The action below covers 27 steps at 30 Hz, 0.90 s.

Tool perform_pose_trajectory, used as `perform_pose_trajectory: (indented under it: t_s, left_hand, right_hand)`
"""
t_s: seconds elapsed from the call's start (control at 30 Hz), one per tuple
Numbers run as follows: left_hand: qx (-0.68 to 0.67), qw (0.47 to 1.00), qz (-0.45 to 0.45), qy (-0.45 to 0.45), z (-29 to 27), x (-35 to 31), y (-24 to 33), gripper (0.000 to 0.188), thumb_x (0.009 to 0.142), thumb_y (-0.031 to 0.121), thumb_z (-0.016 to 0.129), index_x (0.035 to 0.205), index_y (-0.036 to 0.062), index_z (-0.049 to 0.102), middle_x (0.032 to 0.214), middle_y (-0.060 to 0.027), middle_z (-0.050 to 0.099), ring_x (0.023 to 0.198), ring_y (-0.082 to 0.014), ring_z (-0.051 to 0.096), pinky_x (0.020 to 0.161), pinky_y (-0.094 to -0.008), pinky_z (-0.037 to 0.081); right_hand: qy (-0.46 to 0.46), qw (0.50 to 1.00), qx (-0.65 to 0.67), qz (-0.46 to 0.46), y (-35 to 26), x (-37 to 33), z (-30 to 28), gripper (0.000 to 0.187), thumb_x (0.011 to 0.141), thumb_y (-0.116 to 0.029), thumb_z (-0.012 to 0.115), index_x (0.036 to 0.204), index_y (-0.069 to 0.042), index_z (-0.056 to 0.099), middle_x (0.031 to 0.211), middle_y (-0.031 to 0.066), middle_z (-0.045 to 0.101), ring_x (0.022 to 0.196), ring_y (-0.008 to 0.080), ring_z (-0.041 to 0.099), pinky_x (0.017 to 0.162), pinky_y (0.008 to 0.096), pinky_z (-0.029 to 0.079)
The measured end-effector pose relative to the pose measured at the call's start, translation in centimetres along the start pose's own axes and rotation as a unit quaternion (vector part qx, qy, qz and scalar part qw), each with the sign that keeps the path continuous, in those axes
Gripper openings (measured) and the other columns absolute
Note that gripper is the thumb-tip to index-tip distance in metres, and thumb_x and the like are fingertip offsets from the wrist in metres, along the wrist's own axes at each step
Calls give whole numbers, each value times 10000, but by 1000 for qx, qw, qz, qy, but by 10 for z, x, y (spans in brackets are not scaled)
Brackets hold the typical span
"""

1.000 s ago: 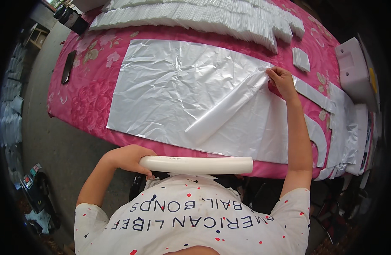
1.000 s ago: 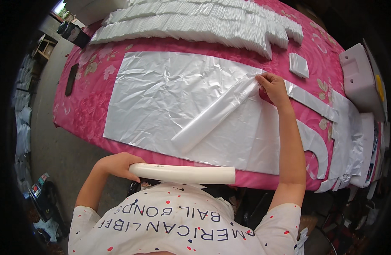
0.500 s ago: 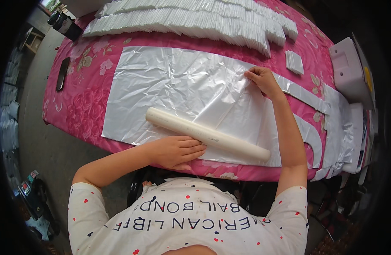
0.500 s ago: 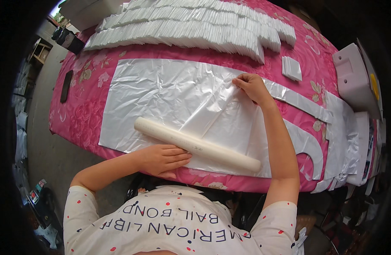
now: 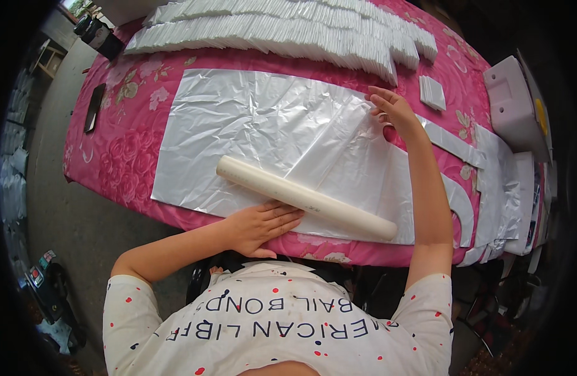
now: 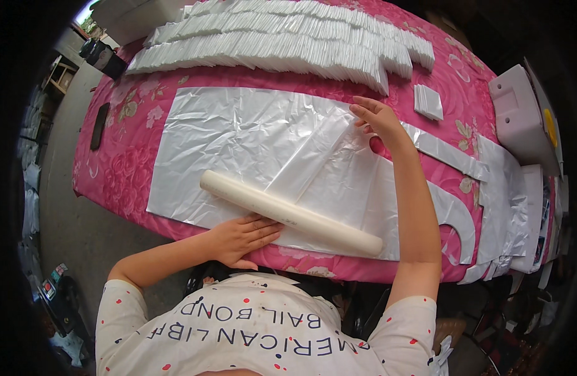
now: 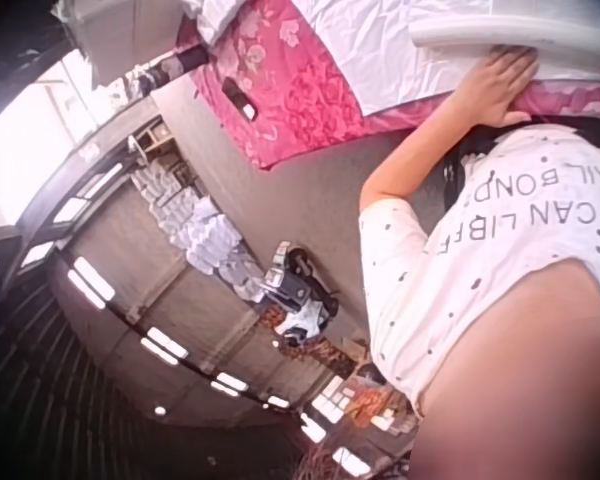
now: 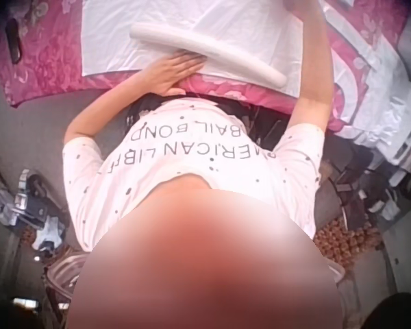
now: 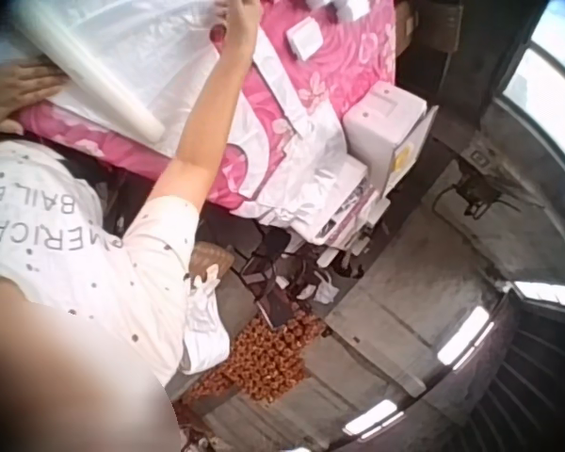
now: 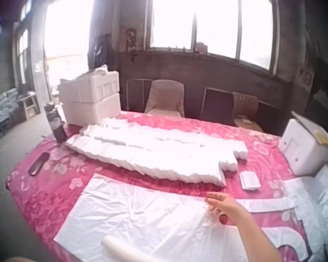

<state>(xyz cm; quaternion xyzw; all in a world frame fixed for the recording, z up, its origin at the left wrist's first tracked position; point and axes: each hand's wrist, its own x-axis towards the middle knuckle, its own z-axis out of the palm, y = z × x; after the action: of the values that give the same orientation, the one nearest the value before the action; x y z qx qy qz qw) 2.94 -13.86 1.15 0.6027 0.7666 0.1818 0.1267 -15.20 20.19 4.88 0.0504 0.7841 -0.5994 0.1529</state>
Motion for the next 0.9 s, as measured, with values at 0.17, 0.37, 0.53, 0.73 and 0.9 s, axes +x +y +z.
perform_pose_trajectory:
  t_s: [0.17, 0.37, 0.53, 0.73, 0.9]
  left_hand:
    - [3, 998, -42, 39, 14, 2, 15, 788, 865, 563, 342, 1334, -71, 324, 1410, -211, 306, 1353, -310, 224, 1117, -435, 116]
    - [34, 994, -93, 40, 29, 11, 36, 782, 867, 573, 347, 1348, -44, 325, 1422, -196, 297, 1355, -309, 219, 1105, -437, 137]
    - [33, 993, -109, 25, 26, 11, 41, 783, 874, 557, 344, 1380, -36, 268, 1473, -164, 212, 1381, -272, 162, 1111, -426, 106]
    - [15, 995, -54, 84, 10, 10, 32, 772, 852, 514, 434, 1374, -34, 280, 1475, -168, 201, 1381, -290, 154, 1107, -424, 134]
    - [23, 991, -121, 51, 6, 21, 24, 799, 802, 498, 504, 1349, -51, 308, 1447, -194, 249, 1358, -313, 212, 1102, -433, 155]
  right_hand:
    - [9, 962, -201, -182, -18, -80, 68, 481, 827, -301, 643, 1209, -31, 534, 1112, 141, 589, 949, 229, 572, 821, 330, 462]
    - [11, 870, -402, -285, 23, -168, 148, 434, 771, -175, 650, 1173, -48, 547, 1067, 122, 576, 936, 278, 557, 807, 369, 460]
    - [161, 856, -434, -230, 36, -154, 98, 438, 793, -161, 629, 1216, -88, 540, 1009, 74, 589, 873, 270, 553, 731, 366, 483]
    - [319, 816, -472, -104, 58, -146, 19, 435, 849, -191, 584, 1259, -68, 506, 1046, 92, 593, 911, 285, 545, 775, 375, 466]
    - [149, 870, -391, -262, 32, -167, 81, 440, 776, -106, 629, 1206, -68, 545, 1072, 104, 591, 938, 285, 546, 812, 371, 452]
